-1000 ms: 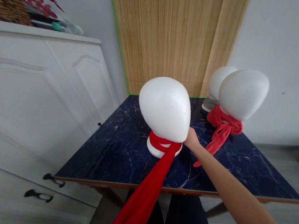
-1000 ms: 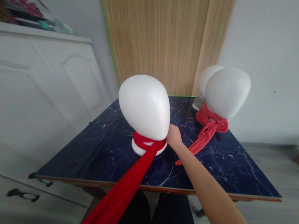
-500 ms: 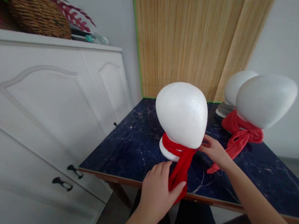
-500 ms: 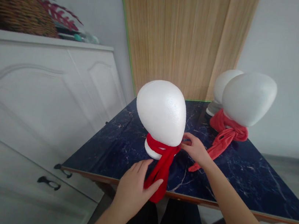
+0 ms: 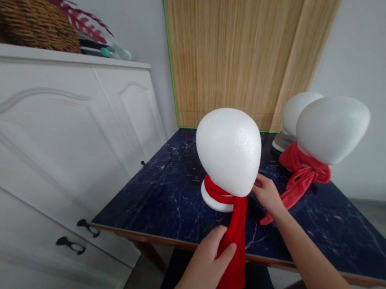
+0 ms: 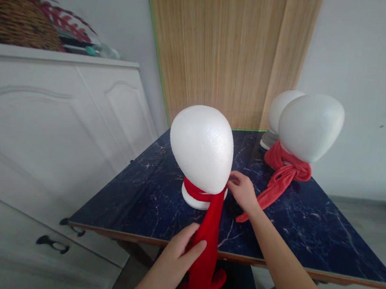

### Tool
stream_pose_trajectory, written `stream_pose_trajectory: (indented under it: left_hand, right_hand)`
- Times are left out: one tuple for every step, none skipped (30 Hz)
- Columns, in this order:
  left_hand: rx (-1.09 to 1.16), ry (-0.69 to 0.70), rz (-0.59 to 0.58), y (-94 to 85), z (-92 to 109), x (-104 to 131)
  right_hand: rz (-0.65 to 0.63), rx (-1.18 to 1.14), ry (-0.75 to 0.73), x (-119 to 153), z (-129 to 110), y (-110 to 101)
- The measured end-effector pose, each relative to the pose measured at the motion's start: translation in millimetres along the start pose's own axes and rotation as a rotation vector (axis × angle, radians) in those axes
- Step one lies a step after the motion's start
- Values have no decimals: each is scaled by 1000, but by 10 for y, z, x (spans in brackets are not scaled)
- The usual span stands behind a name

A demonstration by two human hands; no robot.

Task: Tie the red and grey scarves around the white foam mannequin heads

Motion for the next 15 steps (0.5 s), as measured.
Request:
stream_pose_trajectory:
  left_hand:
    - [-78, 59, 53, -81, 42, -43]
    - [-136, 121, 127, -178, 85, -108]
    - [-173, 178, 204, -280, 118, -195]
    - [-198, 223, 271, -376, 136, -302]
    - [-217, 256, 328, -461, 136, -423]
    - [-232, 277, 365, -526, 121, -552]
    - [-242, 289, 383, -568, 95, -678]
    - [-245, 299, 388, -588, 66, -792]
    - [-238, 310, 384, -589, 43, -884]
    - [-220, 325, 375, -574, 33, -946]
    - [-192, 340, 360, -546, 42, -976]
    - [-162, 355, 349, -510, 72, -973]
    - [-138, 373, 344, -468, 130, -942]
    - [-128, 395, 340, -418, 214, -887]
    - [-132, 423, 331, -357, 323, -819]
  right_hand:
    - [-18, 39, 15, 24, 14, -32]
    - [-20, 107, 33, 46, 20, -69]
    - [-8, 191, 53, 65, 18, -105]
    - [9, 272, 68, 77, 5, -129]
    - [20, 327, 73, 81, -21, -131]
    - [16, 346, 65, 76, -58, -105]
    - [-2, 335, 48, 67, -105, -52]
    - [-24, 298, 13, 57, -164, 21]
    - [-50, 247, -36, 53, -232, 106]
    - [-69, 196, -89, 59, -304, 188]
    - [-79, 147, -144, 82, -376, 256]
    - [-73, 106, -195, 122, -443, 297]
    - [-43, 85, -235, 180, -500, 299]
    - [9, 85, -256, 254, -540, 258]
    - [76, 99, -257, 342, -564, 176]
Point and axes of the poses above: each hand's wrist, its own x-axis away from the middle knuckle, its own y-axis out of the palm, z = x × y, the point moved 3 cm from there along -x, towards the middle knuckle, and after that the axes turned 2 degrees about -x, right-handed, at the moved point
